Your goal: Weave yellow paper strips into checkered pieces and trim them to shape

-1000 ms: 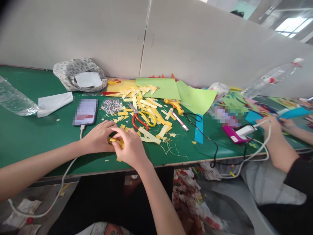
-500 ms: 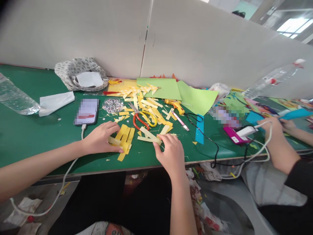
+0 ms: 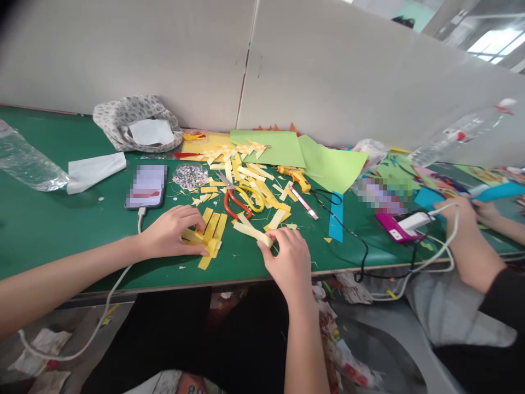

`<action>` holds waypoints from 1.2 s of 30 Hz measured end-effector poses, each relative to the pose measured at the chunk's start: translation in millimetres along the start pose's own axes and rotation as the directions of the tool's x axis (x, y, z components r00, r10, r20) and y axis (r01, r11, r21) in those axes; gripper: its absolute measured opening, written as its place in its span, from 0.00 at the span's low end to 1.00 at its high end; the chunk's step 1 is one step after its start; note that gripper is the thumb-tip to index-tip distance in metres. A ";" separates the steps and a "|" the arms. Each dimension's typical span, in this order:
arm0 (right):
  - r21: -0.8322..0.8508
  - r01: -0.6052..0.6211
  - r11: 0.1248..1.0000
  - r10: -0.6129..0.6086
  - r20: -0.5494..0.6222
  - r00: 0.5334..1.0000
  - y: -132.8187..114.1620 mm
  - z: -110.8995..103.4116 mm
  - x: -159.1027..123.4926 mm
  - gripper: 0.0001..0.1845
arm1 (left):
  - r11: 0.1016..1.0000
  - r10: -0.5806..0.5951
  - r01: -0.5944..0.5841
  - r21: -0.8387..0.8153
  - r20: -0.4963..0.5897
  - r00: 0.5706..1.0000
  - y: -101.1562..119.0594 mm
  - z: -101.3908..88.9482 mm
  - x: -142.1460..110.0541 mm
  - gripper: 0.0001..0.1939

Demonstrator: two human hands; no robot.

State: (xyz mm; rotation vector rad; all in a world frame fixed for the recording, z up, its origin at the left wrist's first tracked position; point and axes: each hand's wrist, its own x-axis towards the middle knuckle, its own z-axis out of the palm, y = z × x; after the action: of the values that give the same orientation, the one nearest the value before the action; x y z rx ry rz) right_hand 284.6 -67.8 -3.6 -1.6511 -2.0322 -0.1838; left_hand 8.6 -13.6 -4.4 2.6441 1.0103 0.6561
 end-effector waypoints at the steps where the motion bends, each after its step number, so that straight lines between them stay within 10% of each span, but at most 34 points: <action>1: 0.022 -0.004 1.000 0.005 -0.041 0.999 -2.1 -0.1 0.4 0.06 | 1.000 0.001 -0.001 -0.019 0.005 1.000 0.0 -0.2 0.1 0.22; 10: 0.107 -0.017 0.994 0.049 -0.302 0.952 -27.9 6.9 16.0 0.09 | 0.999 -0.014 0.015 -0.044 0.006 1.000 -0.8 0.7 0.3 0.22; 20: 0.330 0.009 0.944 -0.027 0.049 0.998 -57.8 8.9 24.9 0.25 | 0.999 -0.008 0.010 -0.053 0.031 0.999 -0.2 -1.2 0.6 0.22; 36: 0.262 0.054 0.964 -0.080 0.088 0.993 -62.9 25.3 37.4 0.13 | 0.997 0.036 -0.033 0.071 -0.046 0.998 1.5 -2.5 -1.4 0.23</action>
State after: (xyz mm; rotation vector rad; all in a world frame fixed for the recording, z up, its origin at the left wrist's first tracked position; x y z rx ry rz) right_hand 212.7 -40.4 5.2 -1.4551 -2.0849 0.1384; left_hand 7.3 -15.4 -2.1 2.7238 1.0207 0.7069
